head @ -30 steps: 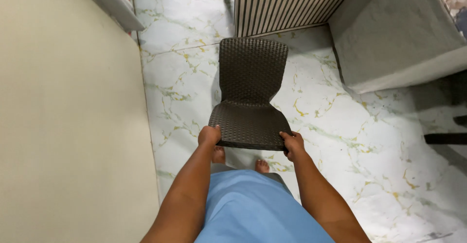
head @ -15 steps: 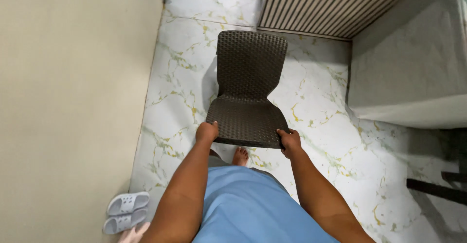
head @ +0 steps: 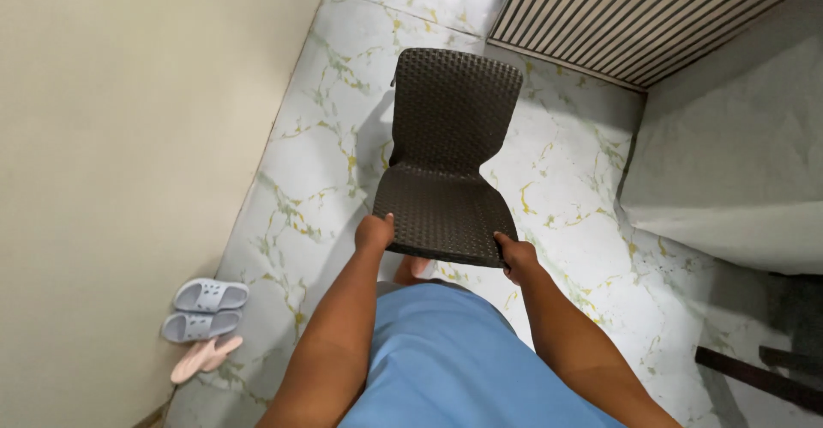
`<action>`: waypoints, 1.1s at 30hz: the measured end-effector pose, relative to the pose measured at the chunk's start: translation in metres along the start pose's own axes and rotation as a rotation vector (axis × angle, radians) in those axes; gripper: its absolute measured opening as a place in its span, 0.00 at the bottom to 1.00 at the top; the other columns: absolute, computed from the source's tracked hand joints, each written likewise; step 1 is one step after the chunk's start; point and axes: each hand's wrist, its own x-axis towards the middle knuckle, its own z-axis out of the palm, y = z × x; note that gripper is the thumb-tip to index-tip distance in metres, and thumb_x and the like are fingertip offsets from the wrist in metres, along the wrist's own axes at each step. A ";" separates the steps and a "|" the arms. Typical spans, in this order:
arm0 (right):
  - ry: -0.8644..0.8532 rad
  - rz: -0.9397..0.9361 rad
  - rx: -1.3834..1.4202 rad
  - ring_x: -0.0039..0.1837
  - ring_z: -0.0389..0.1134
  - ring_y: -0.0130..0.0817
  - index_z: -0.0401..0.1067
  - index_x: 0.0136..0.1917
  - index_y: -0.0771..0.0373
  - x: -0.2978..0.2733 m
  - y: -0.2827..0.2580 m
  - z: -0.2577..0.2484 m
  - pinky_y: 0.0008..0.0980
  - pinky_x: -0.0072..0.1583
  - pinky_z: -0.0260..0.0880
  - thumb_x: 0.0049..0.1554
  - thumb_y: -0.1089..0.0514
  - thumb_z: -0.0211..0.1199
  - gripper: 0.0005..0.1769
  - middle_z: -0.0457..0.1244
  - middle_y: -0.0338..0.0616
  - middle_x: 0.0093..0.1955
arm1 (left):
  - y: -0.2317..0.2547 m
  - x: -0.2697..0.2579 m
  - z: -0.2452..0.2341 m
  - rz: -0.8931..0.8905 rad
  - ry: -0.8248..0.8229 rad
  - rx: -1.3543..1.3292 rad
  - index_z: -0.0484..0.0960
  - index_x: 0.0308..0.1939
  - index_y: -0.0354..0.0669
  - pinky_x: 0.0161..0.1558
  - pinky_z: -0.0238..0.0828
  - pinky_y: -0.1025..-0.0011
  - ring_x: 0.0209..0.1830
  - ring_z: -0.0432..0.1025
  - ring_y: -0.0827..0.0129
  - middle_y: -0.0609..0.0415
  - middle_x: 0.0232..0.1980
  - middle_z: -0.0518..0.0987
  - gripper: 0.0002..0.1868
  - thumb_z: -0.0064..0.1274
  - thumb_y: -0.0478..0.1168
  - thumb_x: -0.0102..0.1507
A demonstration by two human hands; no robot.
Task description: Rearranging a marble-topped table and a chair in a dining area.
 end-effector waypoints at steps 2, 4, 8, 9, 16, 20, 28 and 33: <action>0.000 0.004 -0.005 0.31 0.56 0.33 0.68 0.43 0.67 -0.012 0.005 -0.004 0.34 0.30 0.54 0.55 0.42 0.72 0.26 0.59 0.44 0.33 | -0.007 -0.019 0.000 -0.017 0.003 -0.005 0.84 0.49 0.29 0.56 0.74 0.54 0.56 0.77 0.43 0.31 0.53 0.81 0.34 0.51 0.62 0.66; 0.002 0.011 -0.002 0.32 0.56 0.33 0.68 0.43 0.66 -0.023 0.010 -0.006 0.34 0.31 0.54 0.55 0.43 0.72 0.25 0.60 0.43 0.33 | -0.013 -0.037 -0.003 -0.028 0.005 -0.003 0.84 0.49 0.30 0.56 0.74 0.54 0.55 0.77 0.43 0.31 0.53 0.81 0.33 0.51 0.62 0.66; 0.013 0.004 0.022 0.33 0.56 0.32 0.68 0.44 0.66 -0.018 0.034 -0.014 0.34 0.32 0.54 0.54 0.44 0.74 0.24 0.60 0.43 0.35 | -0.028 -0.065 0.005 -0.092 -0.058 -0.080 0.85 0.48 0.30 0.56 0.76 0.55 0.53 0.79 0.45 0.33 0.51 0.84 0.32 0.49 0.61 0.67; 0.020 -0.007 0.043 0.34 0.57 0.33 0.68 0.45 0.65 -0.011 0.045 -0.015 0.34 0.33 0.53 0.53 0.45 0.75 0.24 0.60 0.43 0.36 | -0.036 -0.070 0.010 -0.097 -0.062 -0.083 0.84 0.48 0.30 0.56 0.75 0.55 0.53 0.79 0.45 0.33 0.51 0.83 0.32 0.49 0.61 0.67; 0.018 -0.056 0.185 0.42 0.66 0.36 0.70 0.49 0.68 -0.027 0.083 -0.042 0.38 0.43 0.72 0.56 0.50 0.72 0.20 0.66 0.46 0.44 | -0.063 -0.095 0.059 -0.058 -0.020 -0.038 0.84 0.49 0.29 0.58 0.73 0.54 0.56 0.76 0.42 0.31 0.53 0.81 0.34 0.49 0.63 0.67; -0.044 -0.064 0.284 0.47 0.69 0.38 0.69 0.53 0.70 -0.025 0.095 -0.060 0.44 0.51 0.78 0.60 0.55 0.67 0.16 0.66 0.48 0.48 | -0.065 -0.116 0.070 -0.050 -0.047 -0.083 0.84 0.49 0.30 0.58 0.73 0.54 0.57 0.76 0.41 0.31 0.54 0.81 0.33 0.48 0.62 0.67; -0.137 -0.122 0.335 0.49 0.71 0.45 0.68 0.55 0.76 -0.013 0.119 -0.081 0.47 0.53 0.80 0.62 0.58 0.64 0.17 0.67 0.55 0.51 | -0.077 -0.154 0.087 -0.147 -0.069 -0.131 0.82 0.51 0.28 0.58 0.74 0.55 0.57 0.77 0.42 0.31 0.55 0.81 0.34 0.47 0.62 0.68; -0.162 -0.142 0.274 0.49 0.72 0.44 0.67 0.55 0.75 -0.033 0.117 -0.104 0.48 0.53 0.81 0.62 0.58 0.63 0.17 0.67 0.54 0.51 | -0.075 -0.194 0.102 -0.215 -0.062 -0.223 0.81 0.54 0.29 0.58 0.73 0.55 0.57 0.76 0.43 0.32 0.56 0.80 0.33 0.48 0.61 0.68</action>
